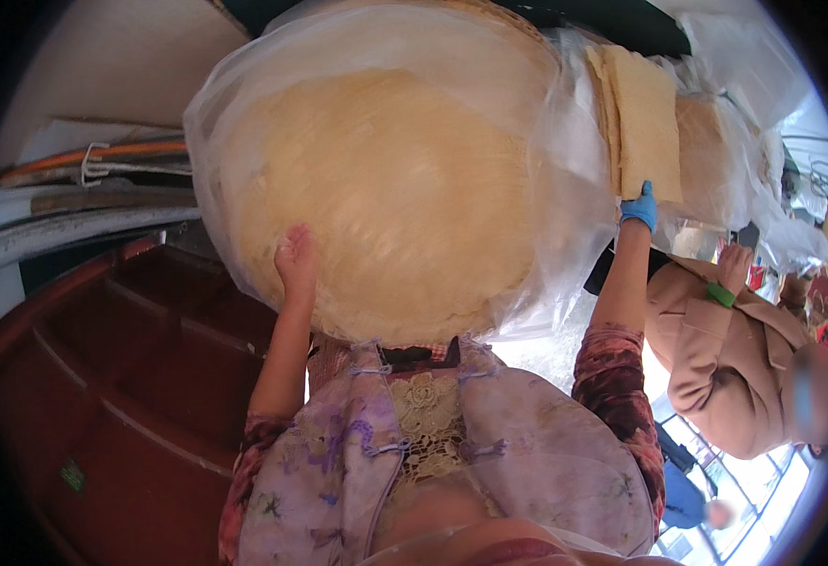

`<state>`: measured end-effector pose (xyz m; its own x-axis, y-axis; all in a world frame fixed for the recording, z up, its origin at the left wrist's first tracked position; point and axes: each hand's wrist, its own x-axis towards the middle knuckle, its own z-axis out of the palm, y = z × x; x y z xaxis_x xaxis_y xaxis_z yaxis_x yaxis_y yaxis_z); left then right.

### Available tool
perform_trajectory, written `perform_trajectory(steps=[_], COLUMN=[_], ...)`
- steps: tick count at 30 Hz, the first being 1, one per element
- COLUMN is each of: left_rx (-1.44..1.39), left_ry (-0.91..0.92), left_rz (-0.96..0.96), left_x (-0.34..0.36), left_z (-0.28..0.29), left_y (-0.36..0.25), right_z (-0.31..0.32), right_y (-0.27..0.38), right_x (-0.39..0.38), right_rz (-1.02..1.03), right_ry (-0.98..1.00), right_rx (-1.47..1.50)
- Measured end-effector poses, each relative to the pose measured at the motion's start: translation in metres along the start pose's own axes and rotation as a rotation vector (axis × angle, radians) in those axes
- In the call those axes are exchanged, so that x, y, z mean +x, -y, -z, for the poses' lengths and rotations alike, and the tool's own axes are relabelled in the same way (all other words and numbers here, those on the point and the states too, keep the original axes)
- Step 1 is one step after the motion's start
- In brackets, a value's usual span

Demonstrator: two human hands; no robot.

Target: The person repeatedly folds thin dough sheets by hand from a large round tray and stacks them to the side. The person wears blue gloves and works in a food preparation area with another person visible nearby.

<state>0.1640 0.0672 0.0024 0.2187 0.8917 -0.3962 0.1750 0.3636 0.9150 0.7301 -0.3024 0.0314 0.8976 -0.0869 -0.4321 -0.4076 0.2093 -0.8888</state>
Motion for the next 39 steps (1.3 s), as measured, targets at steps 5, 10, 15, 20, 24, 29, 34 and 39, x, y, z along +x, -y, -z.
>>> perform_trajectory(steps=[5,10,15,20,24,29,34,39], left_rx=[0.167,0.093,0.064,-0.176,-0.297,-0.047,-0.067,-0.158], left_ry=[-0.155,-0.198,-0.164,-0.021,0.136,0.186,0.102,0.077], left_rz=[0.006,0.018,-0.006,0.096,0.103,-0.154,0.029,0.155], left_x=[0.008,0.009,-0.001,-0.017,-0.025,-0.043,-0.042,-0.033], left_z=[0.019,0.009,0.005,-0.012,-0.032,-0.056,-0.051,-0.038], left_y=[0.014,0.006,-0.025,-0.049,-0.054,-0.054,-0.057,-0.056], right_z=[-0.005,-0.038,-0.139,-0.226,-0.282,-0.303,-0.286,-0.276], right_y=[0.007,0.005,-0.079,-0.146,-0.171,-0.168,-0.148,-0.154], right_x=[-0.03,-0.165,-0.309,-0.395,-0.428,-0.43,-0.397,-0.384], right_rz=[-0.18,0.469,0.991,0.427,0.571,0.536,0.114,-0.051], right_ry=[0.091,-0.114,0.503,1.21,1.165,1.102,1.086,1.033], right_rx=[0.051,-0.52,-0.842,-0.939,-1.061,-1.141,-0.875,-0.739])
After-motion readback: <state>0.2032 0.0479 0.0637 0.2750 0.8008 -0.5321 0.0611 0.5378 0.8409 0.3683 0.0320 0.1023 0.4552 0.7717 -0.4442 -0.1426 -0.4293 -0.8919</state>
